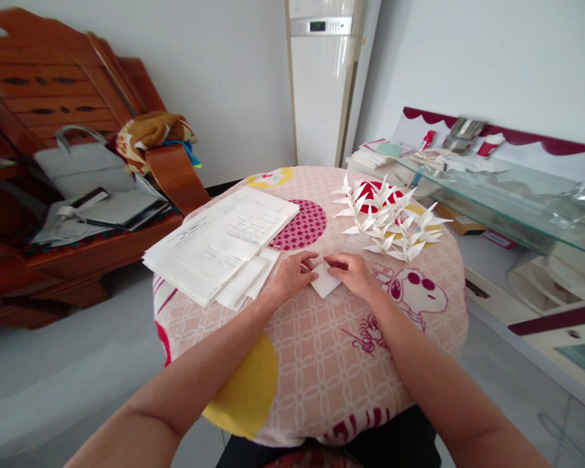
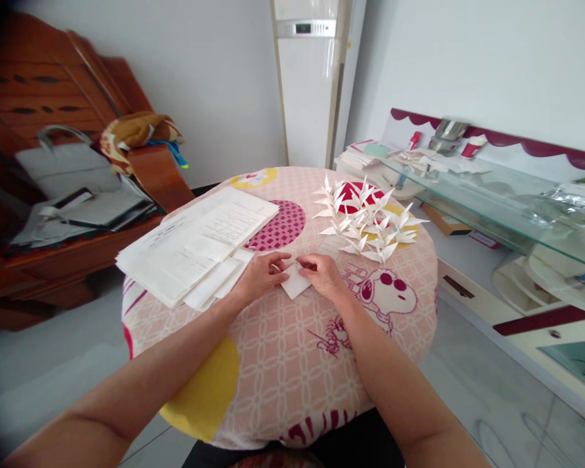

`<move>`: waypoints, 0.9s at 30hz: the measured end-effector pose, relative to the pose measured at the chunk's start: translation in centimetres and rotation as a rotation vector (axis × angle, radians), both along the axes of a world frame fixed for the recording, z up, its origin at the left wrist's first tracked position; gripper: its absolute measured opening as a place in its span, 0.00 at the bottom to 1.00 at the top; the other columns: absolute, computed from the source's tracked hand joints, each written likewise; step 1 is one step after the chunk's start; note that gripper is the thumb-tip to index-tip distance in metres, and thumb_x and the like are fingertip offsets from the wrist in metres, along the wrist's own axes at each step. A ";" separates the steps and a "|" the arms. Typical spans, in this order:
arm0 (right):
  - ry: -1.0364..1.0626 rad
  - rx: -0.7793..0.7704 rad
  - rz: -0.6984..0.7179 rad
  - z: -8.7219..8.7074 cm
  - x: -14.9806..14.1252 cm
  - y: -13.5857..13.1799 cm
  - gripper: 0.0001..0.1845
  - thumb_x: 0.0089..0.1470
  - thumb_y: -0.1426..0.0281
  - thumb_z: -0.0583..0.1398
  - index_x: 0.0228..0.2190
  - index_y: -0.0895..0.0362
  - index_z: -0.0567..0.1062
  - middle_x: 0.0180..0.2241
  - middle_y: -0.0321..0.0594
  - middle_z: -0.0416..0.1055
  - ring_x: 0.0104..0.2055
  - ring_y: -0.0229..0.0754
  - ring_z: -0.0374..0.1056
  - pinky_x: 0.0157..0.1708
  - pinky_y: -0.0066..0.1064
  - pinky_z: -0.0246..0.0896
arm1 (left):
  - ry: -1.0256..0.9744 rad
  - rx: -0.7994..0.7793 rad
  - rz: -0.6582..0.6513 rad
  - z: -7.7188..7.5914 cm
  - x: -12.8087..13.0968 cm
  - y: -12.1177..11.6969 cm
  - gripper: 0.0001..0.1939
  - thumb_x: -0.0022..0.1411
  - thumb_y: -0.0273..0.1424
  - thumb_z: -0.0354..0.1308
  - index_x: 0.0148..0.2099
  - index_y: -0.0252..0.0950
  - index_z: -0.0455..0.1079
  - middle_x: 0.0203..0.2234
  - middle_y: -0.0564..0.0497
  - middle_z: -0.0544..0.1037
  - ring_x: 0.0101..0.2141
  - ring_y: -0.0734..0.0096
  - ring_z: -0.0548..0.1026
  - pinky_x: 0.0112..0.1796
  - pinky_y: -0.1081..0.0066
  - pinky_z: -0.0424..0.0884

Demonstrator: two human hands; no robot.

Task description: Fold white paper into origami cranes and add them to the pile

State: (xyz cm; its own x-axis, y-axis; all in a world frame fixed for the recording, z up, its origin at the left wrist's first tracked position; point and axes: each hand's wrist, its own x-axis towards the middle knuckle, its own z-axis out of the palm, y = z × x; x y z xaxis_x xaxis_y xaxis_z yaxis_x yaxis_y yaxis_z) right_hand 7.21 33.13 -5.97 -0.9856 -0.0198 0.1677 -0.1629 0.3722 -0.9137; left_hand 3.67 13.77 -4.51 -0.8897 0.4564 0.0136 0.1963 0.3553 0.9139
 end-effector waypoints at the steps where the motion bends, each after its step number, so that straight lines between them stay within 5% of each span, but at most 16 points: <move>1: -0.035 -0.055 -0.015 0.0 -0.1 0.1 0.18 0.47 0.74 0.65 0.42 0.59 0.82 0.35 0.41 0.79 0.34 0.40 0.72 0.35 0.32 0.65 | -0.054 0.061 -0.015 -0.1 -0.4 0.0 0.26 0.51 0.21 0.61 0.55 0.32 0.71 0.30 0.54 0.76 0.23 0.79 0.72 0.25 0.77 0.67; 7: -0.209 -0.209 -0.041 0.7 -0.1 0.0 0.23 0.42 0.72 0.66 0.44 0.62 0.80 0.22 0.32 0.73 0.21 0.34 0.65 0.24 0.27 0.60 | -0.164 0.148 -0.133 -0.4 -2.8 0.0 0.23 0.53 0.21 0.60 0.53 0.31 0.72 0.28 0.53 0.78 0.25 0.78 0.73 0.26 0.78 0.66; 18: -0.084 0.447 -0.161 1.7 0.7 -0.9 0.12 0.46 0.77 0.65 0.36 0.58 0.82 0.25 0.37 0.75 0.28 0.40 0.69 0.32 0.31 0.61 | 0.654 -0.197 -0.271 -0.4 -2.0 0.4 0.11 0.59 0.18 0.53 0.40 0.34 0.73 0.38 0.47 0.77 0.41 0.67 0.75 0.45 0.68 0.71; 23: 0.196 0.520 -0.032 1.4 1.1 -0.7 0.10 0.47 0.83 0.60 0.28 0.59 0.80 0.34 0.44 0.75 0.37 0.44 0.70 0.40 0.32 0.62 | 0.683 -0.187 -0.459 -0.4 -1.0 -0.3 0.14 0.62 0.16 0.48 0.37 0.34 0.73 0.36 0.47 0.76 0.38 0.70 0.75 0.42 0.71 0.70; 27: 0.264 0.441 0.106 1.3 1.2 -0.6 0.13 0.47 0.84 0.56 0.24 0.57 0.77 0.30 0.41 0.74 0.36 0.42 0.69 0.38 0.31 0.62 | 0.654 -0.203 -0.543 0.0 -0.6 -1.1 0.07 0.64 0.24 0.57 0.43 0.35 0.75 0.42 0.46 0.77 0.43 0.66 0.75 0.45 0.68 0.70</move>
State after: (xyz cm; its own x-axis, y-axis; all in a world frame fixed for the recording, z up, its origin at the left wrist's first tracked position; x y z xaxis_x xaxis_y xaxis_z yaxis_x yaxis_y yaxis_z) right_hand 8.45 32.58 -4.69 -0.8999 -0.2419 0.3629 -0.4238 0.6815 -0.5966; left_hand 3.10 12.65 -4.55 -0.3910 0.8638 0.3179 0.8484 0.2044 0.4883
